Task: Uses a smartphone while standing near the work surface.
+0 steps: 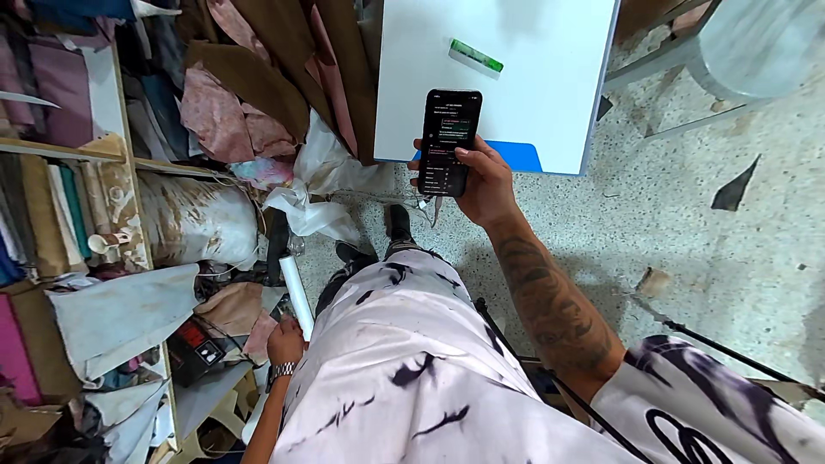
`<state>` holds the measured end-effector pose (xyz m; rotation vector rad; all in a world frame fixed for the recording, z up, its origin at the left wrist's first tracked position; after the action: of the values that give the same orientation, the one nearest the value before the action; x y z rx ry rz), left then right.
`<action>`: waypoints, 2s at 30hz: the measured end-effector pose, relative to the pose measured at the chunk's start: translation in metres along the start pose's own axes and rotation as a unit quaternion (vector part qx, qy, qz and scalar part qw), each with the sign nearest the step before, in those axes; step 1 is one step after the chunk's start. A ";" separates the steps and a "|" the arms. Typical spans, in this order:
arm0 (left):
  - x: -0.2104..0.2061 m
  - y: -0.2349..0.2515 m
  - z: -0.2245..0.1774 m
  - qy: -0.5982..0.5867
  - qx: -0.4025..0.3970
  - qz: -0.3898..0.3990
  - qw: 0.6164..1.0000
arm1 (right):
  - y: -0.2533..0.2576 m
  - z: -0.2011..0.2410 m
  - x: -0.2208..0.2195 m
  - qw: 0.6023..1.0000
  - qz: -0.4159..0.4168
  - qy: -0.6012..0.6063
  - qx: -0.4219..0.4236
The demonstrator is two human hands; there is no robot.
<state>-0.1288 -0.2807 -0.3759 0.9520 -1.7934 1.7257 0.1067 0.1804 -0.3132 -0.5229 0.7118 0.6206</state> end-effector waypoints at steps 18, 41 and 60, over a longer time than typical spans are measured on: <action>0.001 -0.013 -0.032 -0.078 0.014 0.016 0.997 | 0.002 -0.005 0.005 0.999 0.042 0.024 0.011; -0.051 -0.001 -0.126 0.102 -0.200 0.179 0.958 | 0.001 -0.005 0.004 0.999 0.026 0.018 0.008; -0.064 0.016 -0.111 -0.037 -0.196 0.170 0.965 | -0.019 -0.012 0.039 0.993 -0.118 0.003 0.030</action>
<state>-0.1137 -0.1619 -0.4231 0.5727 -2.3430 1.4438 0.1382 0.1727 -0.3452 -0.5441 0.6605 0.3754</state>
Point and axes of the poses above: each hand's wrist, its own y-axis towards the middle knuckle, its own x-axis out of the back of the hand, z = x × y, the point moved 2 cm from there along y, towards the middle knuckle, and after that the axes turned 4 degrees about -z, right-handed, at the moved point
